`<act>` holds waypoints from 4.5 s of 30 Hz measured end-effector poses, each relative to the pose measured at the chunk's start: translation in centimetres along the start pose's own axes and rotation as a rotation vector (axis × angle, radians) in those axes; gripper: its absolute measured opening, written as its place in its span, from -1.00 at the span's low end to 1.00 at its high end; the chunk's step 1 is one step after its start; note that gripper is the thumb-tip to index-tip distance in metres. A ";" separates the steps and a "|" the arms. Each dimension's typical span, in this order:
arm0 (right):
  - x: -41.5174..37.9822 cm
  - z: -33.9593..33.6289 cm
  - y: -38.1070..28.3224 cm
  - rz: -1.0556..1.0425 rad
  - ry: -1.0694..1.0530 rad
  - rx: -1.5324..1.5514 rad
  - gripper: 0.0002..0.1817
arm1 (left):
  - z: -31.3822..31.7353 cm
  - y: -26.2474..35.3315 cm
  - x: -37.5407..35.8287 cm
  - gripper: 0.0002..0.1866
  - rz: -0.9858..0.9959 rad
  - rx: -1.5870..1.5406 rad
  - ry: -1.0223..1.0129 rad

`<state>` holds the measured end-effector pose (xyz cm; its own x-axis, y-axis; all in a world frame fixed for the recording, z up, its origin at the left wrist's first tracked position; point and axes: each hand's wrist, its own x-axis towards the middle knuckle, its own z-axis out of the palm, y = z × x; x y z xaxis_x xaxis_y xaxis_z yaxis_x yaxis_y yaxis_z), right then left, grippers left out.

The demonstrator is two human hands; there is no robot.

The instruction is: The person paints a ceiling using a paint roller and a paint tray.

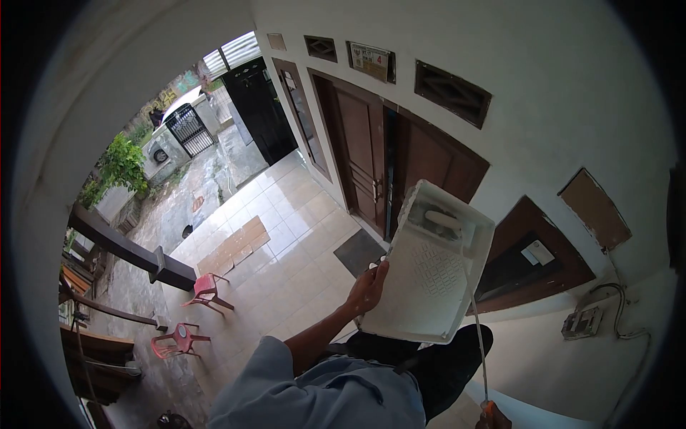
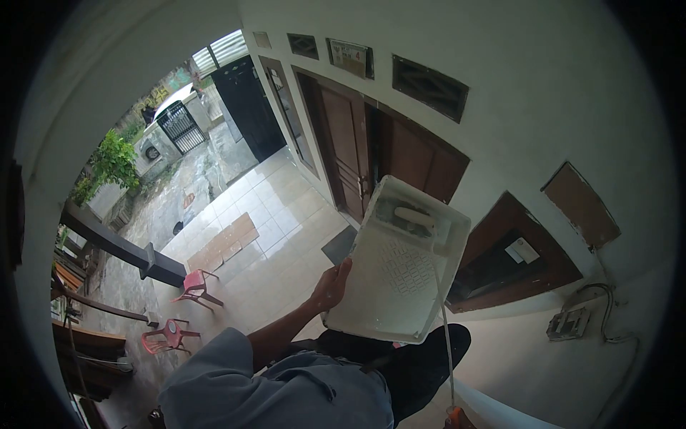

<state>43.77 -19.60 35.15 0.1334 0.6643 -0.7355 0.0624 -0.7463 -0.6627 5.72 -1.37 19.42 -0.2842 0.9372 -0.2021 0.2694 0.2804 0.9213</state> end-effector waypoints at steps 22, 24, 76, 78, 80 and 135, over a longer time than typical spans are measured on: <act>-7.6 -4.4 0.6 0.118 0.206 -0.192 -0.52 | -3.0 3.0 3.5 -0.18 0.034 -0.355 0.225; -7.7 -4.2 0.2 0.072 0.172 -0.204 -0.50 | -3.2 3.3 3.2 -0.17 0.051 -0.324 0.243; -6.5 -12.1 1.6 -0.688 -0.043 -0.949 -0.54 | -3.4 3.8 4.1 -0.11 0.081 -0.415 0.396; -6.8 -11.9 1.2 -0.817 0.049 -1.160 -0.55 | -3.4 3.4 4.3 -0.11 0.080 -0.441 0.362; -6.8 -11.4 -0.1 -0.999 0.109 -1.342 -0.57 | -3.4 3.2 4.5 -0.12 0.074 -0.459 0.349; 1.4 -4.2 6.3 -0.503 -0.043 0.024 -0.67 | -2.0 0.5 4.5 -0.24 -0.002 -0.734 0.238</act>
<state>48.50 -23.57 30.48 0.0516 0.9430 -0.3287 0.0858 -0.3321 -0.9393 2.76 2.63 19.66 -0.4964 0.8438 -0.2039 -0.3876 -0.0052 0.9218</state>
